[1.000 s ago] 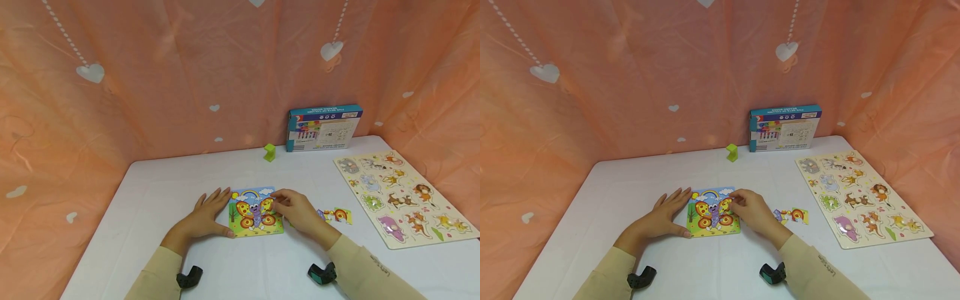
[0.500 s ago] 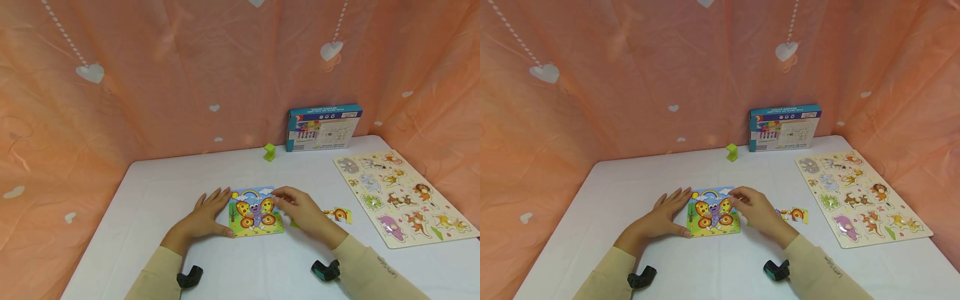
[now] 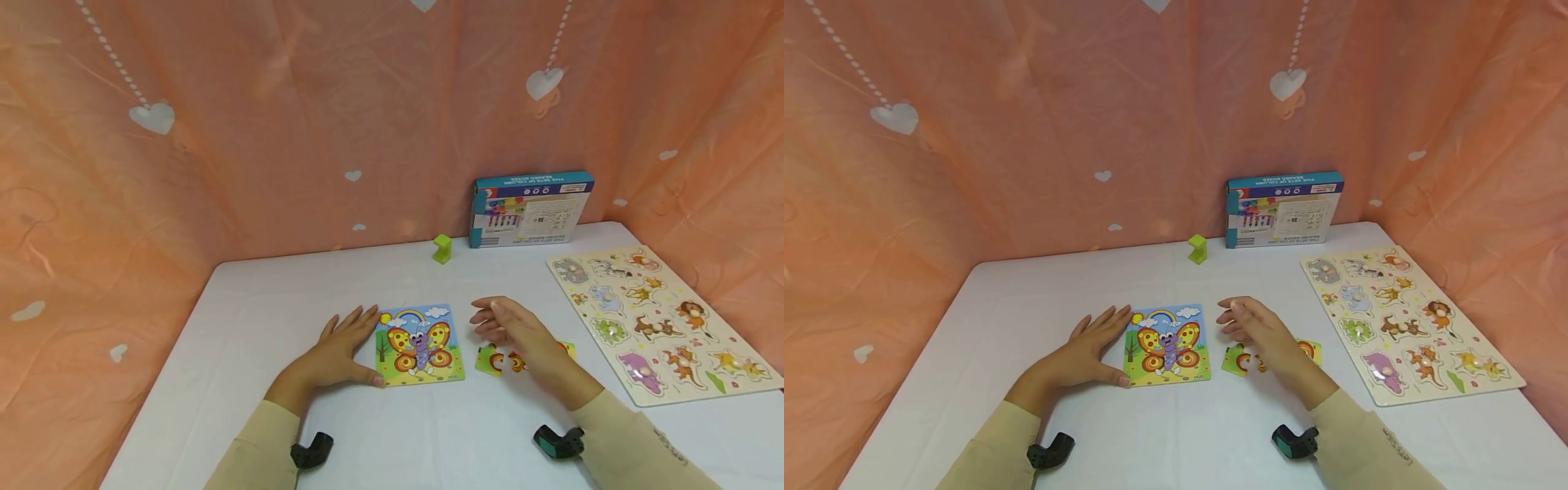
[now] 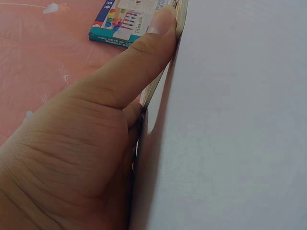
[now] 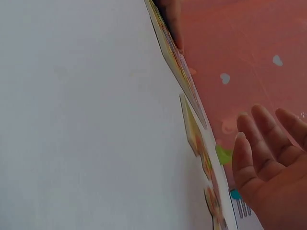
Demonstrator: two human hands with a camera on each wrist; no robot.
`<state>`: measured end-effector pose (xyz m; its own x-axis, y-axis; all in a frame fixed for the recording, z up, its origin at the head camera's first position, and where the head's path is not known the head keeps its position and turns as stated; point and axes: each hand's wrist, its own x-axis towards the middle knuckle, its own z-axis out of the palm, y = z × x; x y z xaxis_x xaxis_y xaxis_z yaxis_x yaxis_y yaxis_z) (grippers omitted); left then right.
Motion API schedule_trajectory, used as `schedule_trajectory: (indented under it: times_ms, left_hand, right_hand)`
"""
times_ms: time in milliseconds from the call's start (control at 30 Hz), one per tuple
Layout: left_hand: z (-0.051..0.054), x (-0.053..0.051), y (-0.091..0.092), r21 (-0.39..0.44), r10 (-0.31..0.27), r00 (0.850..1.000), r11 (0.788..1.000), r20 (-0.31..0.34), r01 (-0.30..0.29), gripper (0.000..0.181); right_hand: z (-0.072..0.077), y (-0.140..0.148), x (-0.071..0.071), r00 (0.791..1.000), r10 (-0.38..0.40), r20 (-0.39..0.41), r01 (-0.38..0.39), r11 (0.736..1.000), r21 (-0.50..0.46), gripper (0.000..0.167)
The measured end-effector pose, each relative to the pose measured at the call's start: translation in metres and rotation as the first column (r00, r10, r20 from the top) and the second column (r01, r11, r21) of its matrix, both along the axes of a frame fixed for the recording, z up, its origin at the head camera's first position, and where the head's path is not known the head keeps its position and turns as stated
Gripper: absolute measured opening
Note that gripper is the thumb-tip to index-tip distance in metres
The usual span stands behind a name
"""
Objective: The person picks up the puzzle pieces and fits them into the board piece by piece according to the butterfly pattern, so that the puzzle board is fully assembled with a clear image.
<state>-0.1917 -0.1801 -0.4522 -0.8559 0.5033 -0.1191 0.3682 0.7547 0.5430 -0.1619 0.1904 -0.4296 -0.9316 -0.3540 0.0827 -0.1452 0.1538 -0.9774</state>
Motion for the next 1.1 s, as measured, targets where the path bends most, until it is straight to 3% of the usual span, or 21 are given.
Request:
schedule_trajectory:
  times_ms: [367, 600, 767, 967, 1100]
  left_hand:
    - [-0.002, -0.001, -0.001, -0.013, -0.006, 1.0, 1.0, -0.001, 0.006, 0.128]
    - [-0.002, -0.001, -0.001, -0.016, -0.012, 1.0, 1.0, -0.002, 0.012, 0.129]
    - [-0.002, -0.002, -0.002, -0.018, -0.02, 1.0, 1.0, -0.008, 0.02, 0.129]
    - [-0.002, -0.002, -0.002, -0.018, -0.02, 1.0, 1.0, -0.014, 0.02, 0.129]
    - [-0.002, -0.002, -0.002, -0.019, -0.018, 1.0, 1.0, -0.014, 0.018, 0.129]
  right_hand:
    - [-0.004, 0.026, -0.001, 0.996, 0.013, -0.093, -0.019, 0.998, -0.064, 0.061]
    - [-0.007, 0.037, -0.002, 0.999, -0.015, -0.031, 0.016, 0.999, 0.046, 0.059]
    - [-0.01, 0.038, -0.003, 1.0, 0.003, 0.002, -0.003, 0.99, 0.138, 0.053]
    - [-0.016, 0.038, -0.005, 0.994, 0.102, -0.029, -0.089, 0.951, 0.297, 0.059]
    - [-0.02, 0.037, -0.005, 0.985, 0.156, -0.068, -0.113, 0.899, 0.422, 0.056]
